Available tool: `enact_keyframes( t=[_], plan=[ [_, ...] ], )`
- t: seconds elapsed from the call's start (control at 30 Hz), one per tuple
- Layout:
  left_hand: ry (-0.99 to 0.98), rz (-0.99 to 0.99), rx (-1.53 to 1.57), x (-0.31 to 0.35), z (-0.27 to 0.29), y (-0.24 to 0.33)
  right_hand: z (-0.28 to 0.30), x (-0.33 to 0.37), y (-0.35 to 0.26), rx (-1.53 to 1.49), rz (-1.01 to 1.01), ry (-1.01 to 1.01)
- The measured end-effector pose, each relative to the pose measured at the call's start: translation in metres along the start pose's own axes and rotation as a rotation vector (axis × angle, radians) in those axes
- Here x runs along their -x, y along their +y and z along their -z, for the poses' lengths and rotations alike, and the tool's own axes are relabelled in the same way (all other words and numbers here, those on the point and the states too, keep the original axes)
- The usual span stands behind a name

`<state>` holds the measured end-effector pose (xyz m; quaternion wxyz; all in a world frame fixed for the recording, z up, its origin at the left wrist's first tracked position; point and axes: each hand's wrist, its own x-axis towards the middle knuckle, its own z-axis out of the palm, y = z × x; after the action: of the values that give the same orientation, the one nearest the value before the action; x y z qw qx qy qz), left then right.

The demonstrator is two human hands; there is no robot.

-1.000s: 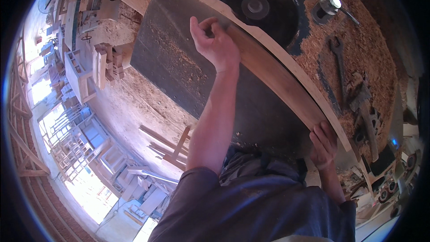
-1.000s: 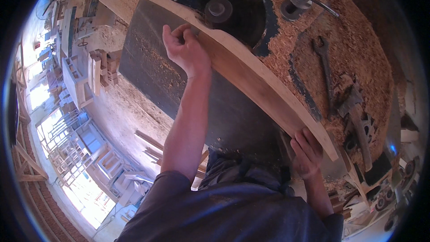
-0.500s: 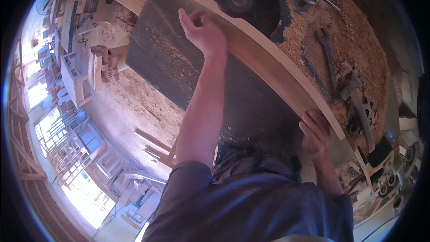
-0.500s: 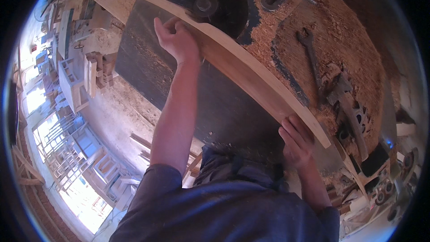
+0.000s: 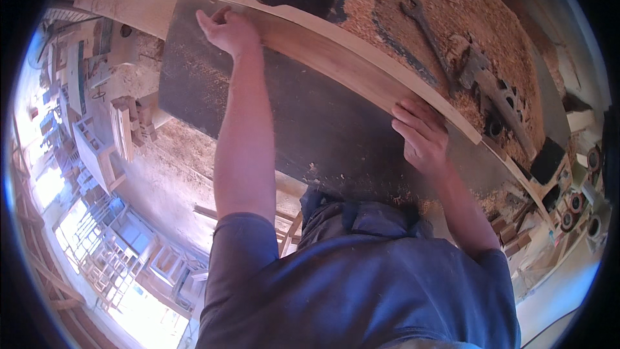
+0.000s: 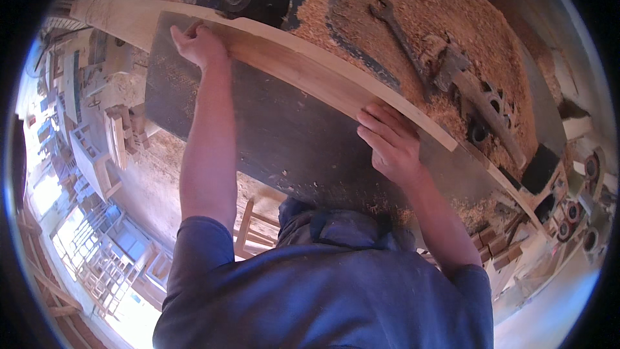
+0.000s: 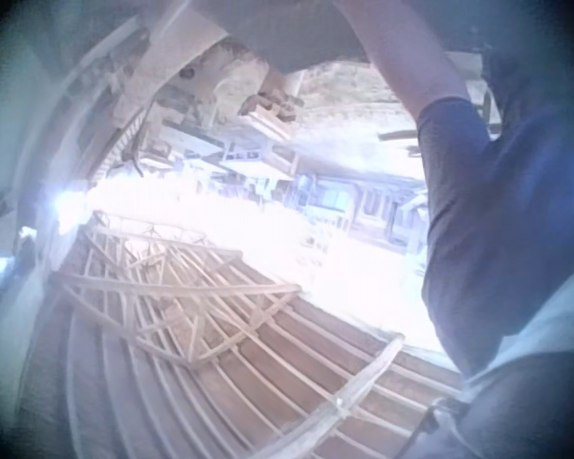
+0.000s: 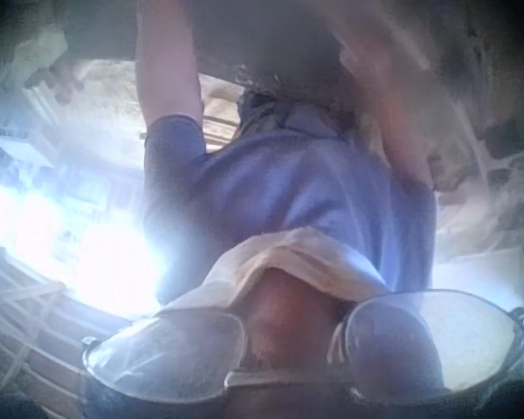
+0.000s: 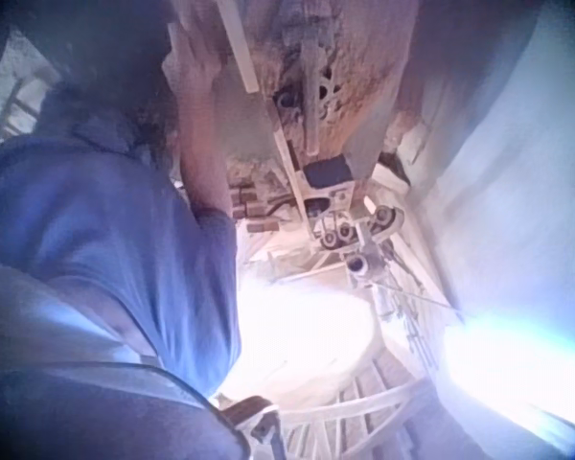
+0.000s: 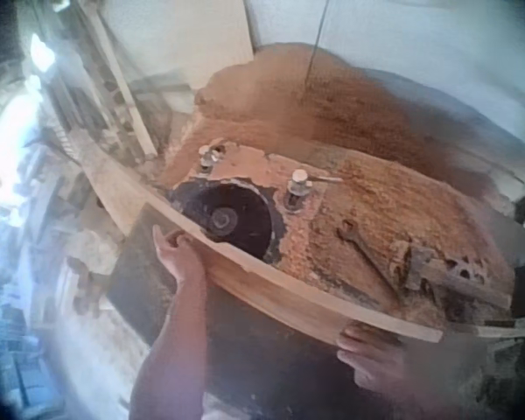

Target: The person picks up curved wooden planks and guides them along a rotating routing machine bit to mill a groove into the edge before placing them into a stack.

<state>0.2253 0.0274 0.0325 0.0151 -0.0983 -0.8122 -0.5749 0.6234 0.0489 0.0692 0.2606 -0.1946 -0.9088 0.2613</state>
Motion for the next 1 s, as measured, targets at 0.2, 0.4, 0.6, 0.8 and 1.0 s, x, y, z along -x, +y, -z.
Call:
enact_keyframes(
  t=[0.2, 0.4, 0.6, 0.8, 1.0],
  plan=[
    [-0.003, 0.020, 0.076, -0.024, 0.000, -0.010, -0.015, -0.013, -0.003, -0.039, 0.024, 0.056],
    [-0.023, -0.106, 0.009, -0.051, 0.002, -0.025, -0.031, -0.021, -0.001, -0.087, 0.053, 0.101],
    [-0.053, -0.005, -0.026, -0.070, 0.004, -0.024, -0.049, -0.031, -0.004, -0.114, 0.038, 0.141],
    [-0.001, 0.021, 0.122, -0.100, 0.007, -0.041, -0.066, -0.049, -0.008, -0.156, 0.048, 0.196],
    [-0.039, 0.076, 0.082, -0.120, 0.002, -0.042, -0.079, -0.063, -0.009, -0.139, 0.056, 0.221]
  ],
)
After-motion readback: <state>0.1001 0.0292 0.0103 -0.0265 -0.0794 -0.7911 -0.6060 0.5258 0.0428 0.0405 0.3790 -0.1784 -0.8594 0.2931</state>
